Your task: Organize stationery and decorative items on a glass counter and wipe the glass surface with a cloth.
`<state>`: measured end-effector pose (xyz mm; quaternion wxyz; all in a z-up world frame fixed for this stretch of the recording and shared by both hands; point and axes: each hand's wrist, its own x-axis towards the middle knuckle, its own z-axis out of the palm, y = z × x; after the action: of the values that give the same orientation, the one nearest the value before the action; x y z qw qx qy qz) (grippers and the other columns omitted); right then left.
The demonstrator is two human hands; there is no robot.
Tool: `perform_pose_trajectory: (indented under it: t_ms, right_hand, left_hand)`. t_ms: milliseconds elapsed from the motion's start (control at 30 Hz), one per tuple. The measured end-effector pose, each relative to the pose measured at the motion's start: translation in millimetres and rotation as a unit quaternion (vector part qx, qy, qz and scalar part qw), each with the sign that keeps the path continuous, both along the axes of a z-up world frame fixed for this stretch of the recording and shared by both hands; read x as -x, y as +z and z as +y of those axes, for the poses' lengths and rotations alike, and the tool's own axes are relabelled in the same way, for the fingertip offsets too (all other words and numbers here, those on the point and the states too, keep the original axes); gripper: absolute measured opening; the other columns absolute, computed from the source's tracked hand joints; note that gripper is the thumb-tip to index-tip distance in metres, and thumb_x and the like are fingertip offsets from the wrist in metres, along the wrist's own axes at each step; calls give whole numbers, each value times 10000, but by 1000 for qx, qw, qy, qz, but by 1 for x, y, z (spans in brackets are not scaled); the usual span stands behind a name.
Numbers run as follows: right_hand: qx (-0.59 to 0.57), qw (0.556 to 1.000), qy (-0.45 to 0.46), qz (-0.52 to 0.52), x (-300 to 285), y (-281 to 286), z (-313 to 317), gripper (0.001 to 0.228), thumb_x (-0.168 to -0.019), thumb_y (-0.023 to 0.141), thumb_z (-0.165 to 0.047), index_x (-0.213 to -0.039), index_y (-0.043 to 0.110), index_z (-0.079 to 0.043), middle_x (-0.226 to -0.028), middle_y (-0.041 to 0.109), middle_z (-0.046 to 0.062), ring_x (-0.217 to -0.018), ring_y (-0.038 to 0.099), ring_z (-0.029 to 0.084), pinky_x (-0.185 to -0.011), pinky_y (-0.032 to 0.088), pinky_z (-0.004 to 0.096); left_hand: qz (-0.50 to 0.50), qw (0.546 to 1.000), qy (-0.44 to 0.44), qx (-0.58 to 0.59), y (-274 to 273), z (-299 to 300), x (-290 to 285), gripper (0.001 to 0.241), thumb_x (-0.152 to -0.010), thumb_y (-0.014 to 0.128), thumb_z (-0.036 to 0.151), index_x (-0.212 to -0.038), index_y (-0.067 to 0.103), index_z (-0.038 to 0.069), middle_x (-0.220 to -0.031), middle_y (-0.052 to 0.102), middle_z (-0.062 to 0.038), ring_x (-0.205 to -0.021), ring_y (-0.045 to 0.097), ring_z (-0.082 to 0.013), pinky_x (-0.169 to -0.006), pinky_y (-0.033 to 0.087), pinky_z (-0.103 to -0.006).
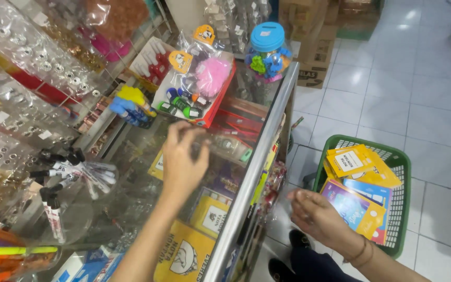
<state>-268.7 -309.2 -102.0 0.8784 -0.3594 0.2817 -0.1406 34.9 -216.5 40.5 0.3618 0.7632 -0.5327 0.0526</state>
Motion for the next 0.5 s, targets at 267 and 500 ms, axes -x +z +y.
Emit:
perform_pose_trajectory:
  t_ms: [267,500]
  right_hand:
    - [-106,985,-137,-25,34,-36,-47,484,-1009,445,-410,-625,345,-133,-479,220,-5,-378,166,135,-328,150,294]
    - [-1,991,-131,-20,34,-61,-97,491,-1039,486,-261,-605,281,-153,-521,209,-37,-435,179,125,-400,183,319]
  left_hand:
    - [-58,978,200,-18,-26,-125,-148,488,-854,772,353,-1203,690,22,-1321,565,-244,-1261,483,-446,-1010,371,-582]
    - [106,941,323,8,-37,-168,-181,420,-749,830,380,-1046,779,88,-1220,651,-203,-1259,493,-390,-1057,305,-588]
